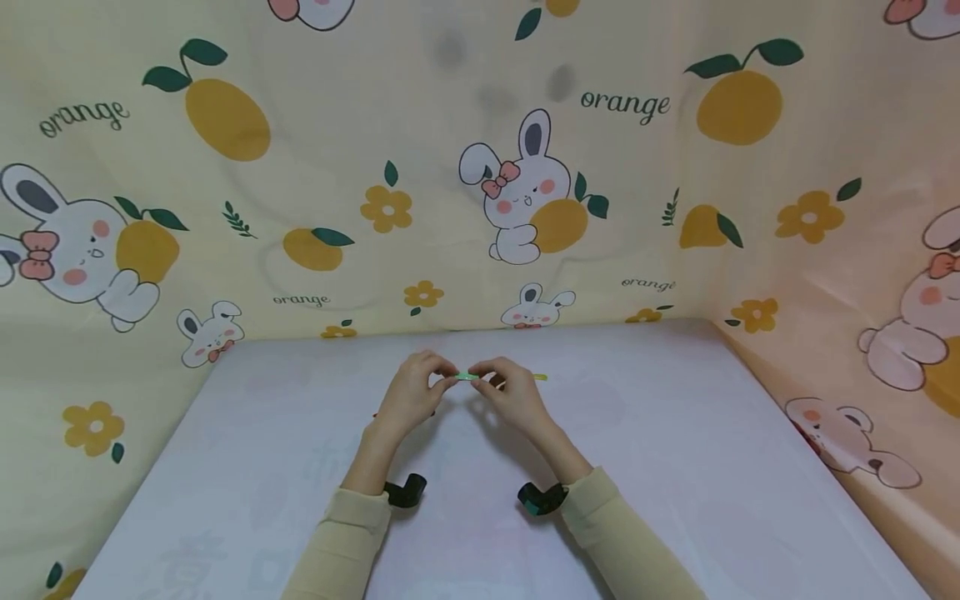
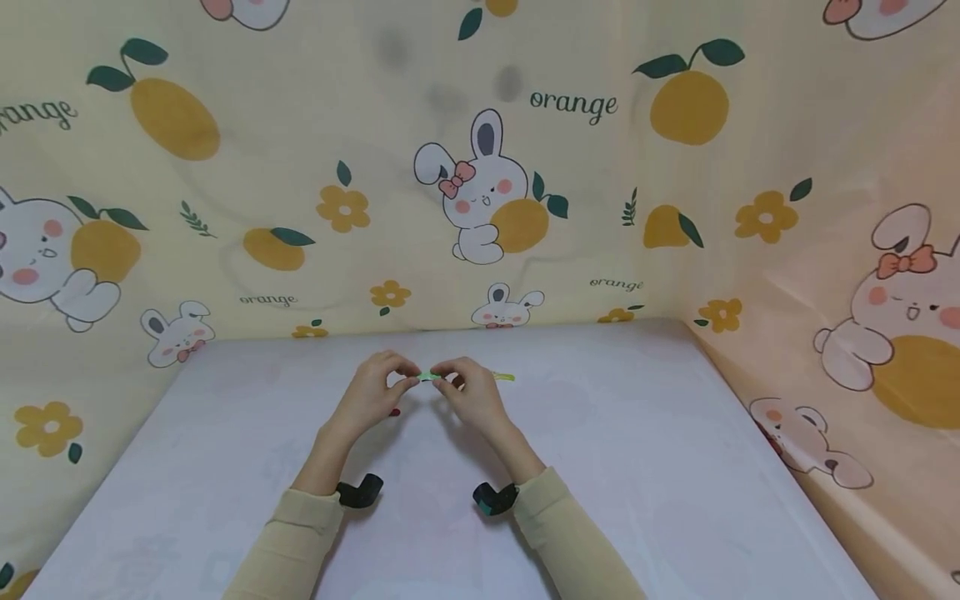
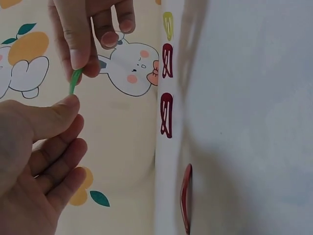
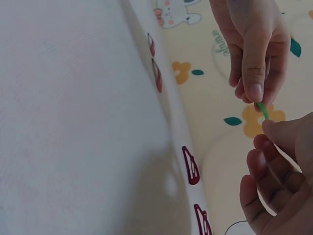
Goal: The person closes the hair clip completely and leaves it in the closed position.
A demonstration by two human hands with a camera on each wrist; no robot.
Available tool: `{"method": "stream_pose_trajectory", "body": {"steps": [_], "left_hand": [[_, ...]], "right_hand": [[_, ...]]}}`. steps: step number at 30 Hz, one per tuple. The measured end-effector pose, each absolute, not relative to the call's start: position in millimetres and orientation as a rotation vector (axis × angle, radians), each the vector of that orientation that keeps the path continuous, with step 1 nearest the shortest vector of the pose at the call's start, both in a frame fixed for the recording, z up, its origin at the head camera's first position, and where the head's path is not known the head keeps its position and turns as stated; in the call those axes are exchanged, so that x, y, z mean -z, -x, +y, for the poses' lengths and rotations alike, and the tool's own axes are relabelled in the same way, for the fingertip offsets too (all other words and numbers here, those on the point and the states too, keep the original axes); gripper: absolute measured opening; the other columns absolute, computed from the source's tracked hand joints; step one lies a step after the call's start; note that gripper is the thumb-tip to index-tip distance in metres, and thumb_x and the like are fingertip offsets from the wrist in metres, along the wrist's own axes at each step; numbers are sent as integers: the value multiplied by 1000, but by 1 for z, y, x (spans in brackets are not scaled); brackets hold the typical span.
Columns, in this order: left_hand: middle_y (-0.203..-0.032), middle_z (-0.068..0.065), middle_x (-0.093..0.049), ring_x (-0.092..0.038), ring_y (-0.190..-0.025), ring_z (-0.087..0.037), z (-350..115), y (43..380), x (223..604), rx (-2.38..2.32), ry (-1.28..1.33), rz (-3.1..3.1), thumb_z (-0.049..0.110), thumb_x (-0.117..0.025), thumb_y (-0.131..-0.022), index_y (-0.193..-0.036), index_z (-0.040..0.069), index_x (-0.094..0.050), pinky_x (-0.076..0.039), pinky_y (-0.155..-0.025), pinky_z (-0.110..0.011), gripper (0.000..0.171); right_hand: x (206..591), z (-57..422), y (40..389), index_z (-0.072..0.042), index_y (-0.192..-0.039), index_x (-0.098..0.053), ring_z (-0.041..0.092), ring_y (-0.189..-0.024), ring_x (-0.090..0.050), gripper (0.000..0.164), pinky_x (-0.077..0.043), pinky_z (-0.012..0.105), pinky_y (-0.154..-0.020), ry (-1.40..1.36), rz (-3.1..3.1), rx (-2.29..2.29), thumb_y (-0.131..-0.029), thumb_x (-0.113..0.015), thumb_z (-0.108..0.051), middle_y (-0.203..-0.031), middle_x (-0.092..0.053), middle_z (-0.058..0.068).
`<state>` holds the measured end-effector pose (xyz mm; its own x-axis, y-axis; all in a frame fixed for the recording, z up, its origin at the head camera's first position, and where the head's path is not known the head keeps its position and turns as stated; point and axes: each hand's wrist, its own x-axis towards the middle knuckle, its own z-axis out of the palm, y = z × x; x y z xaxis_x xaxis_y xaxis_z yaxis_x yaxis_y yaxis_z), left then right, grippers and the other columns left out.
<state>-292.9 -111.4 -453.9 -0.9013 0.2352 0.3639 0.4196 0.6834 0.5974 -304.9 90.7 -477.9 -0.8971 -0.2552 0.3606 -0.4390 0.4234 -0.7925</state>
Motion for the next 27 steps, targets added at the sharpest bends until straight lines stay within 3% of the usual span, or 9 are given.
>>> {"method": "stream_pose_trajectory", "body": {"steps": [21,27], "left_hand": [[-102,-6,-70,-64,-103,-26,-117,297,466,957,466,-2932,4,-75,-94,-102,8,-77,-54,-92,-45,9],[-102,-6,-71,-64,-103,-29,-117,295,467,879,455,-2969,4,-76,-92,-97,9,-78,-54,-92,-47,8]], "right_hand": [[488,85,313,-12,-111,-78,15,-86,-62,16,-52,31,-76,-602,-2819,-1327,-96,-74,-7,-108,-72,3],[491,83,316,-11,-105,-78,14,-82,-61,13,-52,33,-76,-681,-2875,-1265,-95,-72,-5,-99,-71,2]]}}
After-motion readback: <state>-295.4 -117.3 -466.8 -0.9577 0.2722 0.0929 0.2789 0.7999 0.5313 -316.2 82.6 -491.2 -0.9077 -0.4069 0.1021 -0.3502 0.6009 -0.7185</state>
